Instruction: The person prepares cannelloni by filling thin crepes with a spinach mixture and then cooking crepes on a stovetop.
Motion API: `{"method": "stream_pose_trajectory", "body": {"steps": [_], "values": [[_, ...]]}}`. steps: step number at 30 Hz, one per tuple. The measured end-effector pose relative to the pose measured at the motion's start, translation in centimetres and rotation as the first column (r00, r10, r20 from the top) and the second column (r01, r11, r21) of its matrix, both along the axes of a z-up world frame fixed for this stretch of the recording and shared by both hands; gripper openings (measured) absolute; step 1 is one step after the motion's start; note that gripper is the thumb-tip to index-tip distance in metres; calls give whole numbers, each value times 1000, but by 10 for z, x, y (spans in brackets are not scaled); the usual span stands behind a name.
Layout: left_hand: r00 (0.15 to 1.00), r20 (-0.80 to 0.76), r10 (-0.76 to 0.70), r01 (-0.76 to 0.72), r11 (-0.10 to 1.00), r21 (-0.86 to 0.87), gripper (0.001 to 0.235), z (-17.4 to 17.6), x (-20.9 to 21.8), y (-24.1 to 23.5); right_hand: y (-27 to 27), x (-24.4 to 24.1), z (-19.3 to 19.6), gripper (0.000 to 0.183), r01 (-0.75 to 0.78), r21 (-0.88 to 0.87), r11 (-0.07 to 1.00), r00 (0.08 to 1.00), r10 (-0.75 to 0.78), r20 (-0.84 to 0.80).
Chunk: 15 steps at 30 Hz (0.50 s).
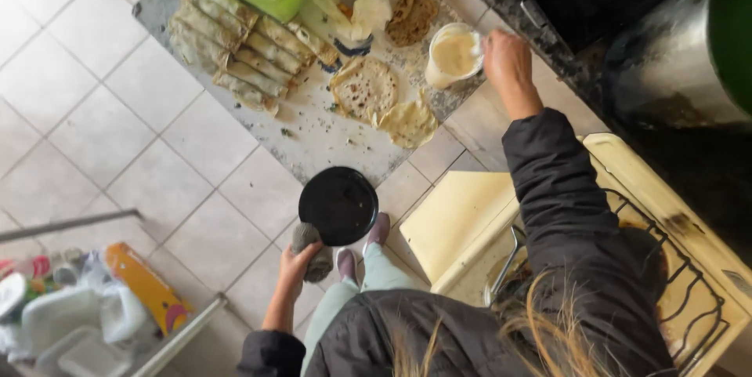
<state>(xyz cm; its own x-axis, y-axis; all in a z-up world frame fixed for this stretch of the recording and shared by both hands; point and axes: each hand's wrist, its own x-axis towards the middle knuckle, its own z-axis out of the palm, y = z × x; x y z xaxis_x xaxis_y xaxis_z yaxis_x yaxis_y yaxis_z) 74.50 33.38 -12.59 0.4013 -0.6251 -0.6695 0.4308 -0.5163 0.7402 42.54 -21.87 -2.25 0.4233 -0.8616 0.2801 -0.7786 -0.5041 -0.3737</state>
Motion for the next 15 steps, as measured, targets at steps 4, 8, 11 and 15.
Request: {"method": "stream_pose_trajectory", "body": {"steps": [4,8,11,15], "values": [[1000,-3,-7,6,1000,-8,33,-4,5,0,18,3,12,19,48,-88,995,995,-40,90],[1000,-14,8,-8,1000,-1,34,-1,-2,1,6,2,10,25,-9,131,991,1000,10,-9],[1000,5,19,-19,1000,-5,35,3,-5,8,17,5,3,22,-8,4,1000,992,8,-124],[998,62,-2,1,1000,18,37,-12,-9,4,3,9,16,25,1,-31,1000,1000,-1,-18]]}}
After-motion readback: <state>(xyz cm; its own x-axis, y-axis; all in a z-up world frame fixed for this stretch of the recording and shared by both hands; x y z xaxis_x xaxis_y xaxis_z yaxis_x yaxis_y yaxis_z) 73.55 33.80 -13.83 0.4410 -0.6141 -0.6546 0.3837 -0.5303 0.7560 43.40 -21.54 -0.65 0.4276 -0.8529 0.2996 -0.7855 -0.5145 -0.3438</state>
